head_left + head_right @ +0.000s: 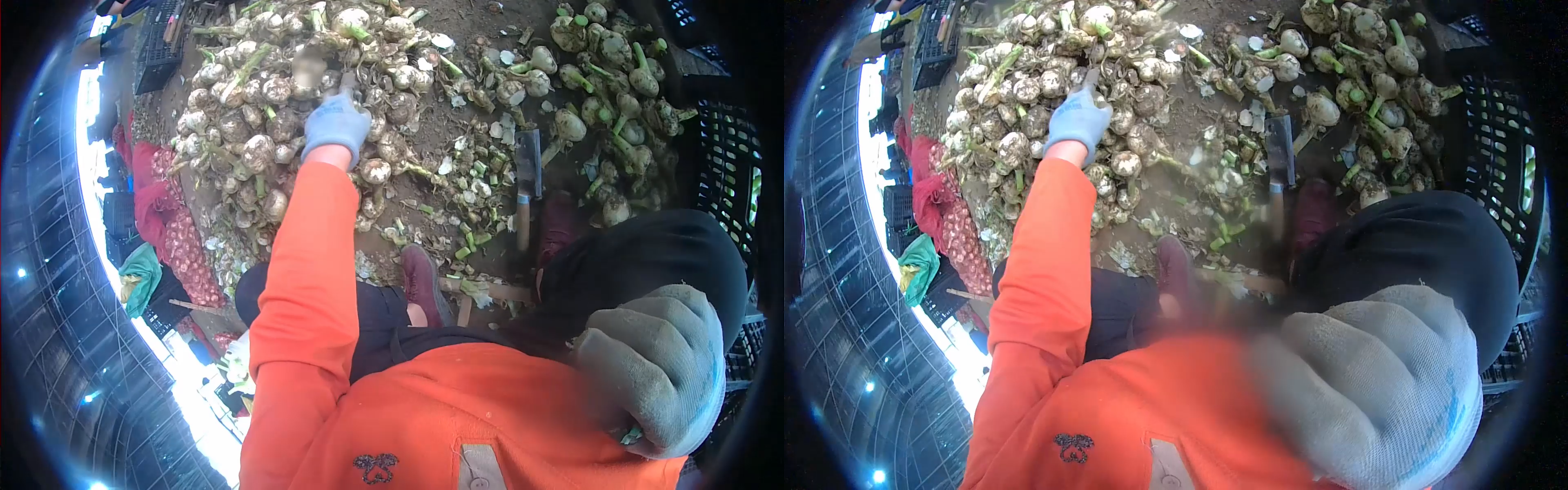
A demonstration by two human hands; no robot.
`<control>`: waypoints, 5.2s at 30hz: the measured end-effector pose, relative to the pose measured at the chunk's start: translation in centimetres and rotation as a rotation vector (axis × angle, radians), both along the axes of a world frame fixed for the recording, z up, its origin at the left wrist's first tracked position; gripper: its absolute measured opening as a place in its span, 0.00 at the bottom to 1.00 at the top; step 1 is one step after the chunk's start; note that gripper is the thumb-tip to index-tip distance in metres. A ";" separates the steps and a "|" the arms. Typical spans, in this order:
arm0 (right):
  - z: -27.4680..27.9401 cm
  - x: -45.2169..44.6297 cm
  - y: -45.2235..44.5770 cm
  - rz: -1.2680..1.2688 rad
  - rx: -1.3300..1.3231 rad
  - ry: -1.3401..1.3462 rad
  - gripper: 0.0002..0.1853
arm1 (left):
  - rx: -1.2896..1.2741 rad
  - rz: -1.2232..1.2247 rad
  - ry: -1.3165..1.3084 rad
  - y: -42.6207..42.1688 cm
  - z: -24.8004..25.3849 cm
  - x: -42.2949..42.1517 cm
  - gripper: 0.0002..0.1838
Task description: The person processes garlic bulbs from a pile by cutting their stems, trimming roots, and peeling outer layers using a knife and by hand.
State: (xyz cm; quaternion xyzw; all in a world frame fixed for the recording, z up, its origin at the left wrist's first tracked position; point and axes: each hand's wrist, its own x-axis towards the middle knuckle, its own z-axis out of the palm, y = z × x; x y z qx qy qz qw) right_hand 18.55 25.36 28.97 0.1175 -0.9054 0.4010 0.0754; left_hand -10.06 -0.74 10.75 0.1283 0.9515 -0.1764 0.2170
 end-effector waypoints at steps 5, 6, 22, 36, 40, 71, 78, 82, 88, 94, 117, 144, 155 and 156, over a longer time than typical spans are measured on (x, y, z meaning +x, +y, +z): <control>0.2 -0.3 -0.1 0.030 -0.026 -0.008 0.18 | 0.118 0.040 0.052 -1.9 -1.2 3.5 0.33; 0.3 -0.3 -0.1 0.036 -0.019 -0.005 0.18 | 0.103 0.041 0.021 -2.1 -1.1 3.9 0.33; -0.1 1.1 -0.5 0.019 0.030 -0.036 0.16 | 0.185 0.277 -0.088 -3.4 -3.1 1.5 0.38; 0.0 0.5 0.1 0.159 0.017 -0.110 0.16 | 0.304 0.171 -0.148 -0.4 -4.7 5.8 0.34; -0.2 -0.1 0.5 0.225 0.016 -0.118 0.17 | 0.687 0.506 -0.443 -3.0 -3.9 7.4 0.28; -1.2 -0.8 0.7 0.267 -0.027 -0.151 0.15 | 0.382 0.876 -0.010 -19.6 -7.0 11.9 0.19; -1.6 -0.9 0.4 0.279 -0.022 -0.163 0.14 | 0.606 0.722 0.063 -15.8 -2.3 12.3 0.23; -1.8 -0.9 0.0 0.279 -0.008 -0.176 0.14 | 0.389 0.159 0.069 -10.3 -2.1 11.8 0.21; -1.7 -0.7 -0.1 0.260 0.023 -0.193 0.13 | 0.271 0.270 -0.043 -4.1 -6.3 12.2 0.32; -1.5 -0.4 0.4 0.233 0.047 -0.201 0.13 | 0.819 0.576 -0.173 -5.7 -8.9 11.1 0.32; -8.3 -0.9 -4.9 0.090 0.005 -0.464 0.11 | 0.399 0.843 -0.085 -13.1 -8.5 8.7 0.39; -11.9 1.5 -10.1 -0.023 0.037 -0.560 0.09 | 1.080 1.467 -0.136 -25.9 -10.4 15.7 0.16; -12.0 6.7 -18.9 -0.402 -0.115 -1.010 0.09 | 0.957 1.119 -0.388 -21.7 -12.1 15.9 0.19; -13.6 6.8 -21.5 -0.451 -0.146 -1.111 0.09 | 0.881 1.020 -0.349 -19.9 -11.7 16.1 0.22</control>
